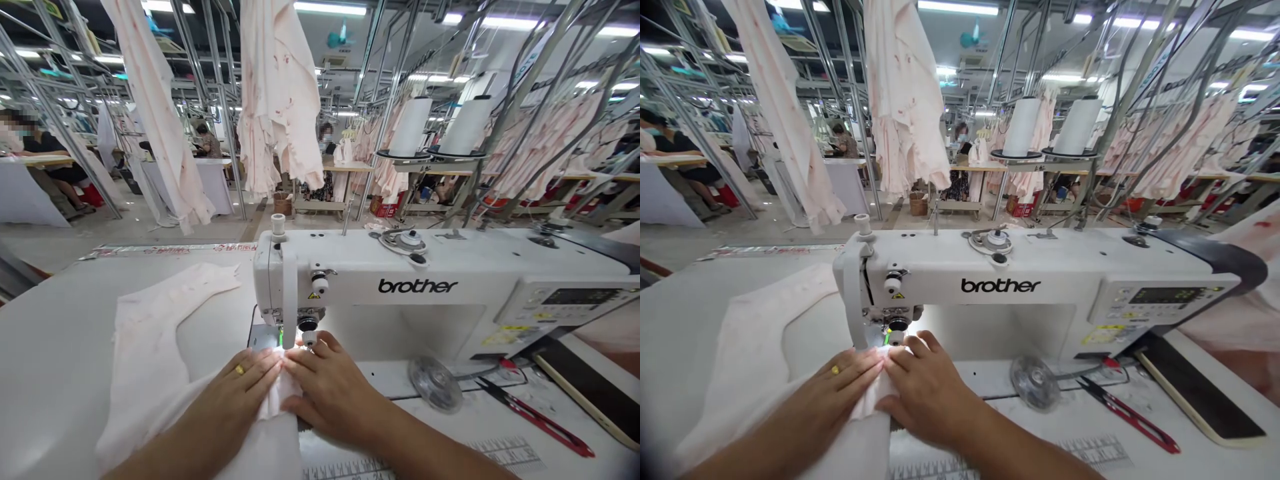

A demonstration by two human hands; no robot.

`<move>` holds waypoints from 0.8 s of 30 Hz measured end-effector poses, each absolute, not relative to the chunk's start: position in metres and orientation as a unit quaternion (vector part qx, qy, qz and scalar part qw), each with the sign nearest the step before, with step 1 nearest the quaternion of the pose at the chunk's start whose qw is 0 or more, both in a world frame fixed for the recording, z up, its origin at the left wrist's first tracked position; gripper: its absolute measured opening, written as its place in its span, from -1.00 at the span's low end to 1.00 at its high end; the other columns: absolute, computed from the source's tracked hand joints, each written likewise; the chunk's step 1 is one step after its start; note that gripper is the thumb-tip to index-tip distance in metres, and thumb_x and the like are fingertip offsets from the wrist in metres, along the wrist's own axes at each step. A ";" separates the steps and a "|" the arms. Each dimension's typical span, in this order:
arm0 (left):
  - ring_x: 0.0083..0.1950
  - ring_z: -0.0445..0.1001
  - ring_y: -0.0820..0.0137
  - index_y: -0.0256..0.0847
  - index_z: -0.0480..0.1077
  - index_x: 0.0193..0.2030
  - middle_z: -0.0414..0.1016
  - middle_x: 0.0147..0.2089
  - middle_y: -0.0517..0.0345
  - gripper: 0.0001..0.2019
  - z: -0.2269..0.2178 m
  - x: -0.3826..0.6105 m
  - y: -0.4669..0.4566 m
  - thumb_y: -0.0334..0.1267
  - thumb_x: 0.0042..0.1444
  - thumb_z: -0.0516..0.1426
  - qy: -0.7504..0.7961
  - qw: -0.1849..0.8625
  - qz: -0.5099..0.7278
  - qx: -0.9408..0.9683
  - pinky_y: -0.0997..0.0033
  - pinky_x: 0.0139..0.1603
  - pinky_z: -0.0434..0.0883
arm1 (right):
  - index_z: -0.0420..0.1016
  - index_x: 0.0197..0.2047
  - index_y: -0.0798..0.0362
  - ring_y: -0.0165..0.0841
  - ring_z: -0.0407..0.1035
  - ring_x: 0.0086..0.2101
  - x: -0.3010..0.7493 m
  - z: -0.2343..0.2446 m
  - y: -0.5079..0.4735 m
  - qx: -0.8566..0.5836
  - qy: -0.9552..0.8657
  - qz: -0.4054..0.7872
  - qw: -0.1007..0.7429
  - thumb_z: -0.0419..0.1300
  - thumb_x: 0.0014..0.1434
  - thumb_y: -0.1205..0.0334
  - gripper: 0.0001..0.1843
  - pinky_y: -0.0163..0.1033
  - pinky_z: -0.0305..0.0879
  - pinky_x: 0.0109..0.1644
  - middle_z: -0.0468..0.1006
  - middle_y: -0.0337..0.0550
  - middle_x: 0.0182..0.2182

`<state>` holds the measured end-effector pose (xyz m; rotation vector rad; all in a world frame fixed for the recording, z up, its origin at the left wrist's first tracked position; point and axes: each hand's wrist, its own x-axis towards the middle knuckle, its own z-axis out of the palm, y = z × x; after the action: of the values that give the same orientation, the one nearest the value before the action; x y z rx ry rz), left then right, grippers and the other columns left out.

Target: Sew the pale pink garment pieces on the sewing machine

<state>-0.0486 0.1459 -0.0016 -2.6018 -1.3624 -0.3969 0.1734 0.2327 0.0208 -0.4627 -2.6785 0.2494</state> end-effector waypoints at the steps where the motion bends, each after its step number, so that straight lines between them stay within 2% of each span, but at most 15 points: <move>1: 0.32 0.32 0.20 -0.23 0.09 0.39 0.33 0.33 -0.05 -0.34 0.000 -0.053 0.148 -0.62 0.14 -0.06 -0.455 0.073 -0.120 -0.879 0.07 0.27 0.35 | 0.40 0.07 0.06 -0.22 0.30 -0.02 0.173 0.021 0.233 -0.167 -0.960 0.087 0.205 0.14 0.34 -0.04 -0.61 -0.06 -0.01 0.26 0.51 -0.12 0.04; 8: 0.31 0.35 0.20 -0.17 0.02 0.44 0.30 0.35 -0.02 -0.28 0.016 -0.062 0.157 -0.63 0.13 -0.05 -0.442 0.036 -0.102 -0.890 0.07 0.24 0.41 | 0.35 0.15 0.02 -0.19 0.28 0.01 0.172 0.022 0.233 -0.200 -0.956 0.120 0.180 0.13 0.33 -0.06 -0.55 -0.08 -0.02 0.23 0.54 -0.16 -0.05; 15: 0.24 0.40 0.19 -0.14 0.08 0.41 0.37 0.30 -0.01 -0.30 0.013 -0.059 0.164 -0.63 0.12 -0.05 -0.469 0.030 -0.130 -0.873 0.10 0.18 0.46 | 0.42 -0.02 0.01 -0.17 0.26 0.05 0.168 0.024 0.237 -0.239 -0.951 0.120 0.159 0.11 0.35 -0.04 -0.68 -0.05 -0.09 0.27 0.56 -0.16 -0.18; 18: 0.26 0.38 0.19 -0.15 0.09 0.41 0.35 0.31 -0.01 -0.32 0.014 -0.060 0.165 -0.61 0.14 -0.05 -0.476 0.024 -0.126 -0.870 0.09 0.19 0.45 | 0.41 0.02 0.00 -0.19 0.26 0.06 0.170 0.025 0.238 -0.228 -0.953 0.110 0.168 0.10 0.36 -0.03 -0.68 -0.08 -0.11 0.29 0.57 -0.19 -0.17; 21: 0.26 0.38 0.21 -0.15 0.12 0.39 0.33 0.33 -0.01 -0.38 0.013 -0.063 0.167 -0.58 0.19 -0.05 -0.474 0.007 -0.124 -0.872 0.12 0.20 0.45 | 0.35 0.12 0.01 -0.25 0.29 0.00 0.173 0.025 0.239 -0.181 -0.962 0.087 0.184 0.10 0.38 0.08 -0.69 -0.10 -0.15 0.32 0.57 -0.21 -0.09; 24: 0.27 0.37 0.24 -0.12 0.16 0.36 0.34 0.32 0.01 -0.45 0.013 -0.066 0.169 -0.53 0.25 -0.04 -0.466 -0.006 -0.136 -0.874 0.17 0.21 0.44 | 0.39 0.07 0.01 -0.29 0.32 -0.05 0.175 0.027 0.238 -0.151 -0.971 0.067 0.176 0.08 0.39 0.20 -0.77 -0.09 -0.17 0.34 0.56 -0.22 -0.04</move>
<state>-0.0660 0.1693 0.0132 -2.7576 -1.4710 -0.4280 0.1752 0.2383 0.0275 -0.4272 -2.7487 0.1887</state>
